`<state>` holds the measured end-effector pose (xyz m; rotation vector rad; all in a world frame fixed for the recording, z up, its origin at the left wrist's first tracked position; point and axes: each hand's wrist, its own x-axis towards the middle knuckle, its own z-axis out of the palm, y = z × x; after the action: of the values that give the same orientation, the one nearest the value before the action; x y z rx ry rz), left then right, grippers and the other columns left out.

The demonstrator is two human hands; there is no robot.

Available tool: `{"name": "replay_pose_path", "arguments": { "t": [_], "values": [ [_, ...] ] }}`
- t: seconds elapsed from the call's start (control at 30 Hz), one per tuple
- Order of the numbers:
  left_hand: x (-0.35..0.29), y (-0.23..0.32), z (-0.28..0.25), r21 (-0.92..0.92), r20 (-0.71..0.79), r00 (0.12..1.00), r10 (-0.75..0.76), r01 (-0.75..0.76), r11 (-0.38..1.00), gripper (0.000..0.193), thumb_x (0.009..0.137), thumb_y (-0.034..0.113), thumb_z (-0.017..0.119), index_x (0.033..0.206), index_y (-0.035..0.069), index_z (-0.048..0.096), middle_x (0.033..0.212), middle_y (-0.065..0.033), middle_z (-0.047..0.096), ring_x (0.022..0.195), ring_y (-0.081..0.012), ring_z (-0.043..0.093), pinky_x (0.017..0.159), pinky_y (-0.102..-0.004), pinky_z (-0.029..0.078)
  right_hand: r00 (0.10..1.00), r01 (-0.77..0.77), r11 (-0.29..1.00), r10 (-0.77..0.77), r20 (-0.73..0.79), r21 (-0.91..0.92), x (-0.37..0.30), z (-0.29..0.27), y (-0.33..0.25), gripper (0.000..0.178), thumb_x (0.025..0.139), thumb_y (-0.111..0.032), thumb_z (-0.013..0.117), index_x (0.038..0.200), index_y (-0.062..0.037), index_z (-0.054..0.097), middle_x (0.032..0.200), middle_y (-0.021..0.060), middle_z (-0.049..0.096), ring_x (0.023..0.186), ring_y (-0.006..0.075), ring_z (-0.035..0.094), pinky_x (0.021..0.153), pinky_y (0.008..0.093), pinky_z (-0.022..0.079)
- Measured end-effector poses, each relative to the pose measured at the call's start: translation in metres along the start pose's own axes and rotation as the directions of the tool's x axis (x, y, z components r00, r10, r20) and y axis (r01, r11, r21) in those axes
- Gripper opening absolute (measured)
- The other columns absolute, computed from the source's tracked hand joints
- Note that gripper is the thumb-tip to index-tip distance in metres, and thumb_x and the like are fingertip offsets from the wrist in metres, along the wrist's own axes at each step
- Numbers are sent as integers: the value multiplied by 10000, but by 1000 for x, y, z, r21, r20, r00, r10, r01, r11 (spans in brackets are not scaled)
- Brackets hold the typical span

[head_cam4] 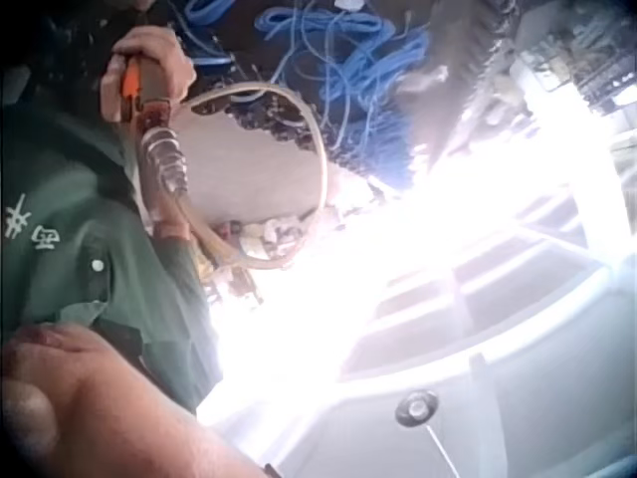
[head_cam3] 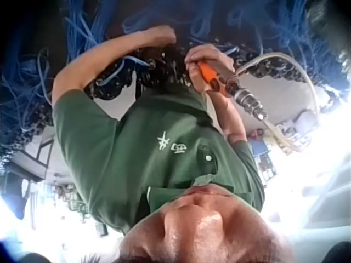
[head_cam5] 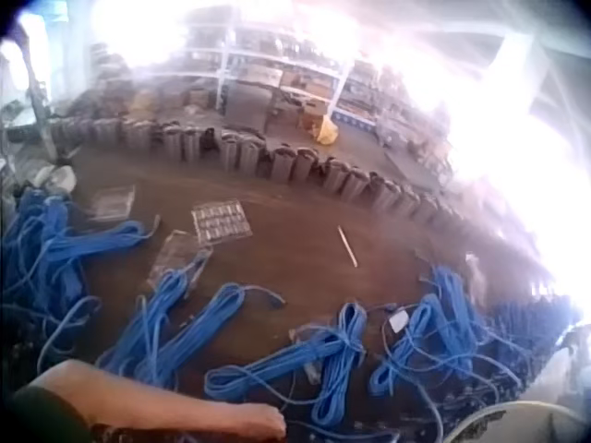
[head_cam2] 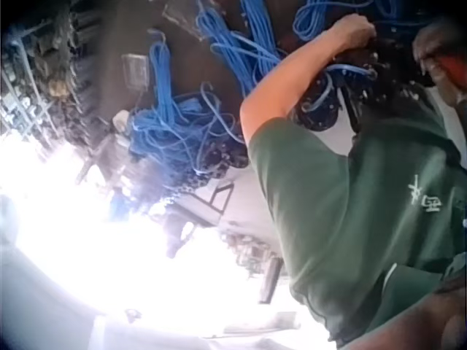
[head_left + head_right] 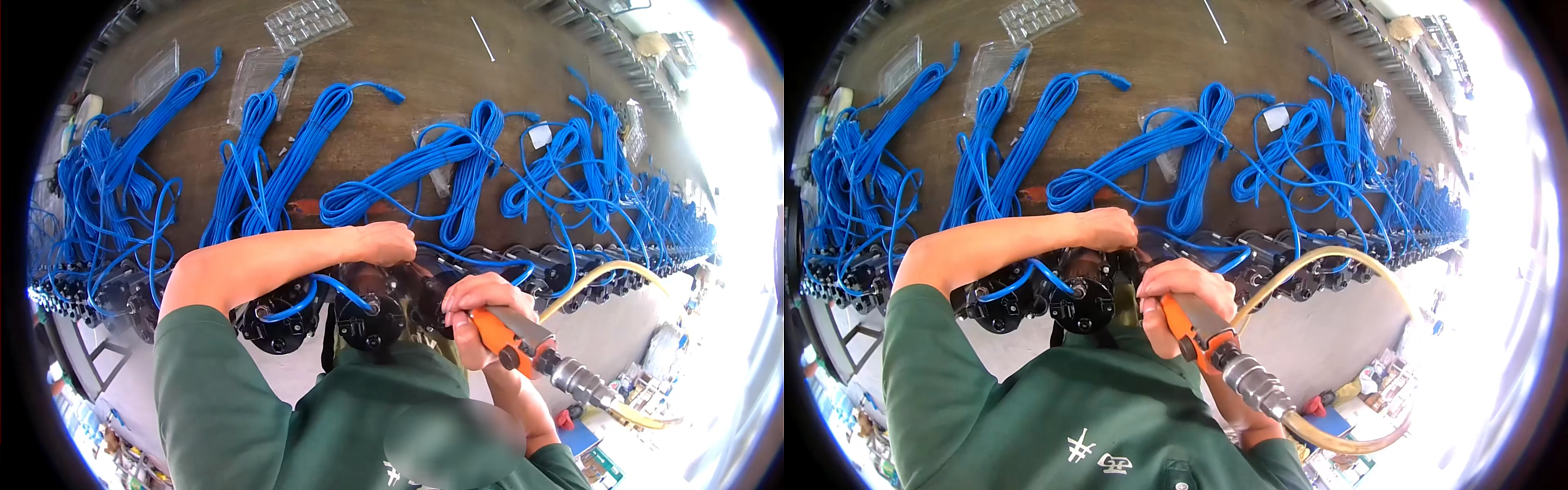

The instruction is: The person assembles multiple pumps in a line by placing a black circular component onto each pump head and securing it with an orange pneumatic tool.

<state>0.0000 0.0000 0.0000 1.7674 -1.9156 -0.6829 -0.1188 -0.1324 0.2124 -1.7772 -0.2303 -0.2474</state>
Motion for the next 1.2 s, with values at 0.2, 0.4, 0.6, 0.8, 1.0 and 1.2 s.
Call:
{"name": "replay_pose_path", "arguments": {
  "t": [0.2, 0.4, 0.6, 0.8, 1.0, 1.2],
  "values": [
    [3, 9, -22, 170, 46, 999, -27, 19, 985, 108, 735, 120, 654, 754, 45, 729, 773, -193, 706, 755, -376, 703, 663, -468, 567, 997, -5, 1000, 5, -80, 12, 3, 11, -3, 276, 656, 55, 662, 930, 28, 645, 794, 140, 693, 621, 155, 670, 590, 244, 550],
    [-23, 48, -156, 6, -282, 727, -626, 654, 757, 84, 712, 59, 656, 636, 51, 692, 708, -176, 703, 681, -363, 704, 608, -474, 577, 1000, -16, 974, 12, 17, 227, -4, -20, -35, 220, 808, 21, 662, 1012, -22, 592, 898, 135, 645, 735, 193, 634, 653, 310, 543],
    [-22, 261, -127, -301, -943, -274, -191, 449, 841, 52, 837, -45, 676, 856, -1, 656, 685, -46, 581, 559, -131, 537, 532, -255, 437, 981, 24, 891, -109, 162, 453, -27, -70, -71, 215, 867, -55, 669, 1034, -76, 535, 892, 101, 563, 726, 182, 601, 677, 352, 520],
    [91, 304, 67, -621, 12, -456, -890, -701, 351, 182, 1005, 156, 562, 1020, -13, 626, 734, -7, 551, 616, -74, 514, 545, -241, 416, 942, 37, 863, -199, 272, 504, -34, -51, -14, 220, 856, 0, 618, 1060, -9, 538, 943, 125, 590, 742, 150, 593, 661, 276, 515],
    [176, 228, 119, 144, 46, 15, -999, -990, -8, 208, 1051, 177, 439, 1091, 11, 557, 846, -94, 628, 715, -202, 607, 627, -344, 516, 910, 122, 927, -247, 333, 355, -42, -49, -24, 287, 868, -25, 584, 1146, 24, 534, 964, 131, 628, 748, 144, 609, 681, 275, 516],
    [206, 200, 127, 380, 8, -95, -995, -921, 91, 203, 1037, 139, 425, 1051, -4, 569, 849, -122, 643, 699, -217, 610, 637, -360, 533, 899, 203, 882, -340, 277, 425, -56, -63, -23, 352, 763, 21, 553, 1114, 50, 554, 929, 158, 589, 689, 183, 573, 665, 337, 522]
  ]
}}
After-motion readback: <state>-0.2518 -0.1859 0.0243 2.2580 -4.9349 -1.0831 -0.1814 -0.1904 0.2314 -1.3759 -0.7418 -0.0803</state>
